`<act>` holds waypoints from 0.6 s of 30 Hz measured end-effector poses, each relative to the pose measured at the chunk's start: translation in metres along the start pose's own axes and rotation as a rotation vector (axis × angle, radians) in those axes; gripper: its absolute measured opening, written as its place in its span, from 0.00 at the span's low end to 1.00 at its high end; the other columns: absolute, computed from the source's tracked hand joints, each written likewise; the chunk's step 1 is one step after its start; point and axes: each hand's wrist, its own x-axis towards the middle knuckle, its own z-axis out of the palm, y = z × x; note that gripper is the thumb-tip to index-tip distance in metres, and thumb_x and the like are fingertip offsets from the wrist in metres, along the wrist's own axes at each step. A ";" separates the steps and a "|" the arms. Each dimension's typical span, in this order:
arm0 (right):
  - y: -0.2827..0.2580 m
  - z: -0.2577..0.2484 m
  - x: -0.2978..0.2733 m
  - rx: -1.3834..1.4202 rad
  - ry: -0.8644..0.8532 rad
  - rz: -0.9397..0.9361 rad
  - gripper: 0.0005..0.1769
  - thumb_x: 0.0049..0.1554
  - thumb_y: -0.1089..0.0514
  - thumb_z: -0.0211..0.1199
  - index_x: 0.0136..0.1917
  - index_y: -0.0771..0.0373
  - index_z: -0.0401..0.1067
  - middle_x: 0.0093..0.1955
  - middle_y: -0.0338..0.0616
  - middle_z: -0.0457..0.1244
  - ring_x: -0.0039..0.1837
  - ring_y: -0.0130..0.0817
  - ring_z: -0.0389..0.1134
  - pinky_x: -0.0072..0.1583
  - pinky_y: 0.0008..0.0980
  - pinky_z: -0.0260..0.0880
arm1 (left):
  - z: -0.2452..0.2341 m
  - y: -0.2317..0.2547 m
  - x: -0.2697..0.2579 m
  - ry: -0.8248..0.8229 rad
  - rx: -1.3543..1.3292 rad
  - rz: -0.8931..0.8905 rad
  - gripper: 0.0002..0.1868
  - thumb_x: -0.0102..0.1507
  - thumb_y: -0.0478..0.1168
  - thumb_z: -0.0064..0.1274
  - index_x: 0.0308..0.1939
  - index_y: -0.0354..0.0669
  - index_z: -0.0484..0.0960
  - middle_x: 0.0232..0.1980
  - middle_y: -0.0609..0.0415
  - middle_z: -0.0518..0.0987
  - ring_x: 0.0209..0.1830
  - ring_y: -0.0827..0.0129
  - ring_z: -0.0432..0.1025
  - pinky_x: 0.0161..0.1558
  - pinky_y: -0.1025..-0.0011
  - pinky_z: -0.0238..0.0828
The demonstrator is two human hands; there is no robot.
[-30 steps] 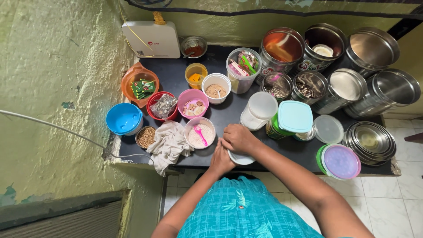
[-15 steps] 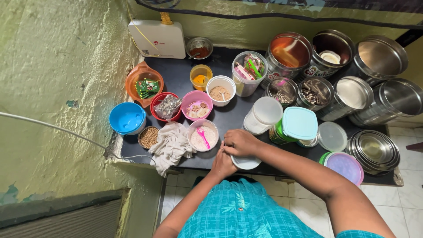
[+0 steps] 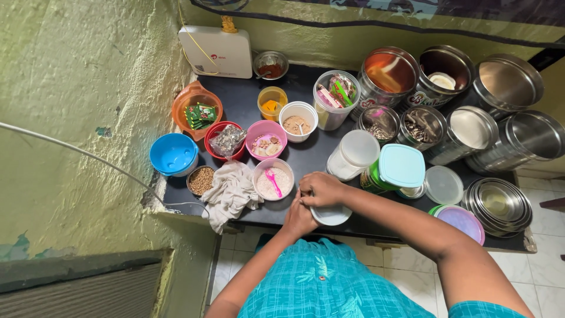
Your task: The person sits at a kitchen counter and secures a series of containers. They screw a blue lid onto a small jar, press a green lid onto a round container, snap a light blue lid onto a square plastic container, fit lids onto white plastic canisters, and twist a lid onto a steel canister, placing each closed container back on the counter.
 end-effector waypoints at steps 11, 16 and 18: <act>0.001 0.002 0.012 -0.025 -0.192 0.195 0.30 0.52 0.37 0.67 0.30 0.67 0.71 0.36 0.50 0.65 0.40 0.50 0.69 0.45 0.47 0.66 | -0.010 0.010 -0.001 0.072 -0.189 -0.121 0.36 0.54 0.54 0.63 0.58 0.33 0.74 0.60 0.34 0.73 0.58 0.41 0.69 0.54 0.50 0.70; 0.004 0.012 0.014 -0.089 -0.081 0.263 0.25 0.52 0.39 0.66 0.32 0.64 0.75 0.36 0.48 0.66 0.41 0.51 0.69 0.45 0.48 0.67 | 0.000 0.001 -0.002 0.027 -0.100 -0.110 0.29 0.58 0.56 0.61 0.53 0.37 0.79 0.52 0.38 0.79 0.52 0.41 0.74 0.53 0.49 0.70; 0.001 0.017 0.010 -0.134 0.008 0.236 0.21 0.52 0.42 0.65 0.32 0.62 0.76 0.36 0.47 0.67 0.41 0.51 0.68 0.44 0.49 0.67 | 0.003 -0.001 -0.003 0.044 -0.088 -0.101 0.29 0.58 0.56 0.62 0.52 0.36 0.79 0.50 0.37 0.79 0.52 0.40 0.73 0.54 0.48 0.70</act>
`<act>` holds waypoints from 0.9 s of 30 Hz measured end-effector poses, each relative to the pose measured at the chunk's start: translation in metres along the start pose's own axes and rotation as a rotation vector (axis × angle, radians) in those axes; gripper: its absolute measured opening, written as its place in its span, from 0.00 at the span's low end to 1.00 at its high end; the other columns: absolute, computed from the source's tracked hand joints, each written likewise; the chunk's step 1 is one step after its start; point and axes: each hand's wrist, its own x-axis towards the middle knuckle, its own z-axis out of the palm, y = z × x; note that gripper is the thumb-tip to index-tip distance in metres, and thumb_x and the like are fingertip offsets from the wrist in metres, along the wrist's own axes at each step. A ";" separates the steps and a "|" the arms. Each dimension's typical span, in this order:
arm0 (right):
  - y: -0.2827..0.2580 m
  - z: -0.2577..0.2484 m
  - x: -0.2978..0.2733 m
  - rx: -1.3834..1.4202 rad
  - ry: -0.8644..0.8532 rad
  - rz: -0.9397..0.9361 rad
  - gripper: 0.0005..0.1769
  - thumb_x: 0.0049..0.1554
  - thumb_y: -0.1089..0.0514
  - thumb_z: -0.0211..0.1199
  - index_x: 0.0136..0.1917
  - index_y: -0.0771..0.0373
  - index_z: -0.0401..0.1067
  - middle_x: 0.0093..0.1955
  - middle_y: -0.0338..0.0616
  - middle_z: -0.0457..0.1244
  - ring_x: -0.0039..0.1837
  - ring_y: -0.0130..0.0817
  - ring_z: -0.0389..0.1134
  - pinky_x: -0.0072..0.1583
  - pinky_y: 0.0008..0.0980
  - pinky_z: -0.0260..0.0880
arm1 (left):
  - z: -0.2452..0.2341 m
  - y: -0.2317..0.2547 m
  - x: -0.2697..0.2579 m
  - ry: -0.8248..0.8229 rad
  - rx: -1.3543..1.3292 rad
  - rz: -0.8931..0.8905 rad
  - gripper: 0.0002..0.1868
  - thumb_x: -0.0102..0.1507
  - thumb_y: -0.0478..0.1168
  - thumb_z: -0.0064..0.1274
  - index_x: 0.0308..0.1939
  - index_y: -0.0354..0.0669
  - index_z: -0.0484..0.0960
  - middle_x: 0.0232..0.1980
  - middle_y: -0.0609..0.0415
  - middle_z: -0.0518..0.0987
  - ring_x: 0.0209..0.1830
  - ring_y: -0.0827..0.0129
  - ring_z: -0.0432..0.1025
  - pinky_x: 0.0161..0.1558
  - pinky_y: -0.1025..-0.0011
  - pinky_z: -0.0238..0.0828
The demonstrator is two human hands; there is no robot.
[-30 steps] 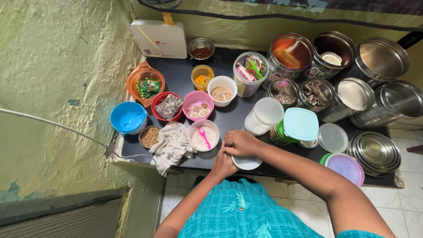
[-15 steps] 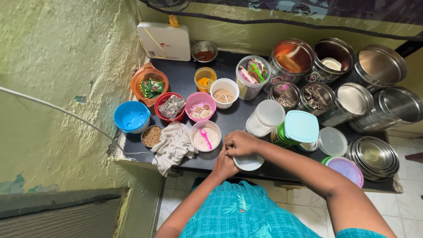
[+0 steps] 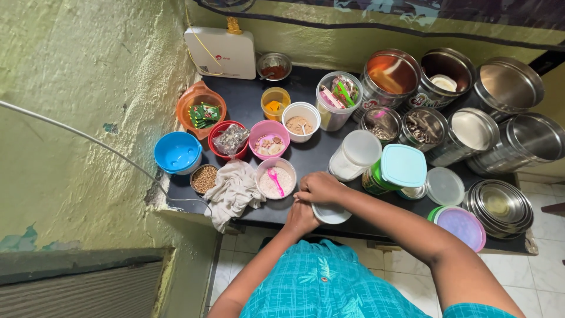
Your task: The person sits at a kitchen counter and secures a series of containers. They screw a blue lid onto a small jar, press a green lid onto a round container, snap a light blue lid onto a square plastic container, fit lids onto white plastic canisters, and twist a lid onto a steel canister, placing each closed container back on the counter.
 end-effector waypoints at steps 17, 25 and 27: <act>-0.020 -0.004 -0.018 -0.226 0.442 -0.398 0.18 0.56 0.56 0.67 0.27 0.63 0.71 0.31 0.44 0.62 0.38 0.43 0.64 0.41 0.42 0.66 | -0.007 0.008 0.005 -0.003 -0.023 0.068 0.30 0.56 0.52 0.64 0.57 0.40 0.78 0.58 0.41 0.79 0.60 0.43 0.70 0.64 0.51 0.65; -0.026 -0.010 -0.030 -0.231 0.594 -0.154 0.14 0.53 0.56 0.67 0.29 0.63 0.72 0.34 0.45 0.62 0.40 0.46 0.65 0.43 0.44 0.66 | 0.012 -0.011 0.002 -0.022 0.111 0.024 0.59 0.51 0.58 0.69 0.73 0.27 0.54 0.71 0.30 0.66 0.74 0.36 0.56 0.74 0.52 0.48; -0.028 -0.011 -0.033 -0.216 0.599 -0.096 0.14 0.53 0.56 0.67 0.29 0.63 0.72 0.34 0.46 0.62 0.40 0.46 0.64 0.43 0.44 0.66 | 0.014 -0.013 0.001 -0.032 0.082 0.016 0.59 0.52 0.58 0.68 0.74 0.27 0.52 0.72 0.31 0.67 0.75 0.38 0.56 0.77 0.52 0.46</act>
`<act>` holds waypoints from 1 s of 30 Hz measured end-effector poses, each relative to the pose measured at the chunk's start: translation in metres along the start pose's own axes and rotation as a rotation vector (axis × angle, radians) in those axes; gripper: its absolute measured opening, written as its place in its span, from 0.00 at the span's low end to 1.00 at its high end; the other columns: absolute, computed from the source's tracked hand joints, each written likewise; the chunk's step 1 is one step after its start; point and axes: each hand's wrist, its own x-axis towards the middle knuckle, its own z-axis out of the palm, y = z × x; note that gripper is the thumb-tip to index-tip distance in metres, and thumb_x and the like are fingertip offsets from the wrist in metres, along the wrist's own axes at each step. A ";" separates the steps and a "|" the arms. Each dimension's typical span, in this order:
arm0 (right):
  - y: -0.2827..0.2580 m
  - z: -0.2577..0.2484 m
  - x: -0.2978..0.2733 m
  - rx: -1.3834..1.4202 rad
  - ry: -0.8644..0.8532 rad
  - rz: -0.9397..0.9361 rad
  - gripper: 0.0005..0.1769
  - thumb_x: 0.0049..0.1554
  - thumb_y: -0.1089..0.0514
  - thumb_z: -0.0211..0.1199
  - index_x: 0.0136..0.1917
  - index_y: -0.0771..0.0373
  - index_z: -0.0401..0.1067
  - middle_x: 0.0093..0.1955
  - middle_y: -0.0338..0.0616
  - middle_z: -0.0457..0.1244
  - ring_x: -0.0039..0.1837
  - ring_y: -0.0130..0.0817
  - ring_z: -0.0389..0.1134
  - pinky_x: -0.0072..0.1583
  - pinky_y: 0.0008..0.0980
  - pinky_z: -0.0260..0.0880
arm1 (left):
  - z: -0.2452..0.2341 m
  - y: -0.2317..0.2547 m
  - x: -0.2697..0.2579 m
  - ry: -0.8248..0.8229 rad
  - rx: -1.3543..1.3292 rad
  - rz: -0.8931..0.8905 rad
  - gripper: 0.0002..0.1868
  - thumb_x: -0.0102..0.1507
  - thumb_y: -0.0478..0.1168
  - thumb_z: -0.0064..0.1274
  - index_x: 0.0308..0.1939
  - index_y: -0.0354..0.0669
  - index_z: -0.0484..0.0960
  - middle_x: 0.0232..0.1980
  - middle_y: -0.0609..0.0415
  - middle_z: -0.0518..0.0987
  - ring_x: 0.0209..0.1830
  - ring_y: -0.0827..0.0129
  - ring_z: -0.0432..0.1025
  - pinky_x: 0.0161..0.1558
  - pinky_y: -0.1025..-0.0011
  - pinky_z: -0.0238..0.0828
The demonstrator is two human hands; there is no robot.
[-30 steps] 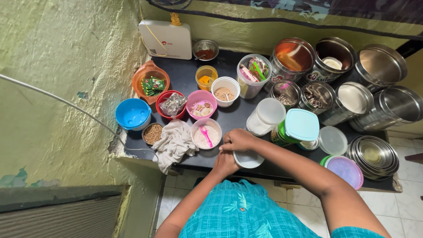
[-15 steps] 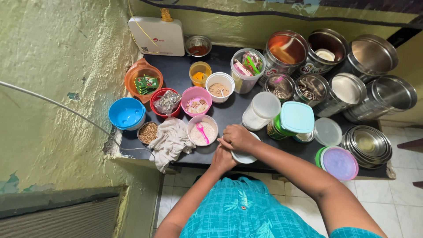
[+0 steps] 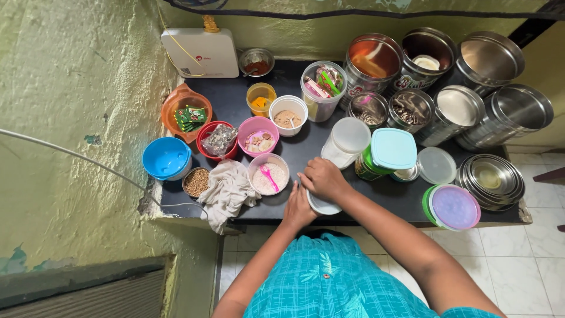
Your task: The person sits at a kitchen counter and secures a series of containers. They screw a blue lid onto a small jar, press a green lid onto a round container, snap a light blue lid onto a square plastic container, fit lids onto white plastic canisters, and twist a lid onto a steel canister, placing each closed container back on the counter.
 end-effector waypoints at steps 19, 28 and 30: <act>-0.003 0.001 -0.004 -0.066 0.082 -0.075 0.14 0.53 0.60 0.68 0.29 0.64 0.70 0.34 0.45 0.62 0.40 0.43 0.65 0.44 0.42 0.68 | -0.011 0.010 0.003 0.039 -0.035 0.076 0.59 0.56 0.56 0.65 0.74 0.19 0.49 0.62 0.31 0.76 0.66 0.46 0.69 0.78 0.50 0.47; 0.000 0.004 -0.005 -0.044 0.066 -0.054 0.13 0.54 0.60 0.67 0.30 0.64 0.70 0.34 0.44 0.62 0.41 0.42 0.64 0.46 0.41 0.66 | -0.008 0.006 0.001 0.041 -0.015 0.075 0.58 0.55 0.57 0.65 0.73 0.20 0.52 0.65 0.32 0.74 0.67 0.46 0.68 0.77 0.50 0.45; -0.001 0.002 -0.004 -0.050 -0.008 -0.009 0.13 0.54 0.57 0.67 0.31 0.63 0.72 0.35 0.43 0.62 0.42 0.42 0.65 0.48 0.42 0.65 | -0.006 0.004 0.001 0.044 -0.016 0.083 0.54 0.56 0.57 0.65 0.71 0.23 0.55 0.65 0.34 0.74 0.67 0.47 0.69 0.77 0.48 0.44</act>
